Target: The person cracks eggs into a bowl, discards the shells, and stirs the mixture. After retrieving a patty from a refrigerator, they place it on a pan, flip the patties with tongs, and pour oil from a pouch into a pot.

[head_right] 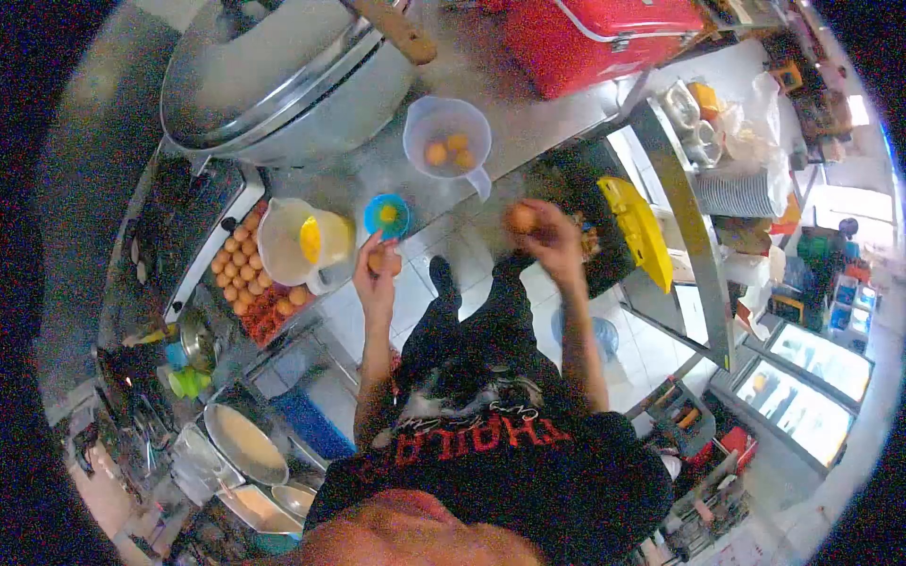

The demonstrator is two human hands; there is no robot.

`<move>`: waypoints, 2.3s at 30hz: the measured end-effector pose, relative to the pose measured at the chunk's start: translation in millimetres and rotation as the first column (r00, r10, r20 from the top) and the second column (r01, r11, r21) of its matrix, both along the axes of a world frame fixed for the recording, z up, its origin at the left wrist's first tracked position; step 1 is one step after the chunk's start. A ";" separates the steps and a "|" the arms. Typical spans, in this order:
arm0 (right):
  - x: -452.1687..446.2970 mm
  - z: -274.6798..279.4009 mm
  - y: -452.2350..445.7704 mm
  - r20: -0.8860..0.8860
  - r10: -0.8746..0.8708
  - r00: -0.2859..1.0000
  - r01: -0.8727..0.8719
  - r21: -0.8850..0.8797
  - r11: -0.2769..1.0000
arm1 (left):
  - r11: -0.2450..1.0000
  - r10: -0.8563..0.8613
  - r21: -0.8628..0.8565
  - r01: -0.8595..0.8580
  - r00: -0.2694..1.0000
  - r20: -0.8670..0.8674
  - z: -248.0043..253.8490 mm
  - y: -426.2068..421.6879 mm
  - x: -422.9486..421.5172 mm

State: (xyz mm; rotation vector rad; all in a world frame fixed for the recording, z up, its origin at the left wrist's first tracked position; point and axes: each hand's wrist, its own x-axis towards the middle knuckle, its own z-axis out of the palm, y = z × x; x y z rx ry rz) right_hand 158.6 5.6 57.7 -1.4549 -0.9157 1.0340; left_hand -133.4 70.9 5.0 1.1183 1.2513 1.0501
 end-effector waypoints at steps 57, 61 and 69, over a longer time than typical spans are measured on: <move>1.5 16.8 204.4 0.690 0.480 0.542 -0.495 -0.200 0.846 | 0.962 0.075 -0.218 0.166 0.607 0.791 27.2 26.4 -4.4; -32.9 47.9 179.2 0.817 0.097 0.568 -0.276 0.078 0.958 | 0.972 0.029 -0.174 0.159 0.654 0.756 28.9 40.4 1.5; -67.2 37.9 158.0 0.832 -0.266 0.486 -0.184 0.396 0.900 | 0.973 0.144 -0.230 0.014 0.743 0.654 8.5 42.2 -1.6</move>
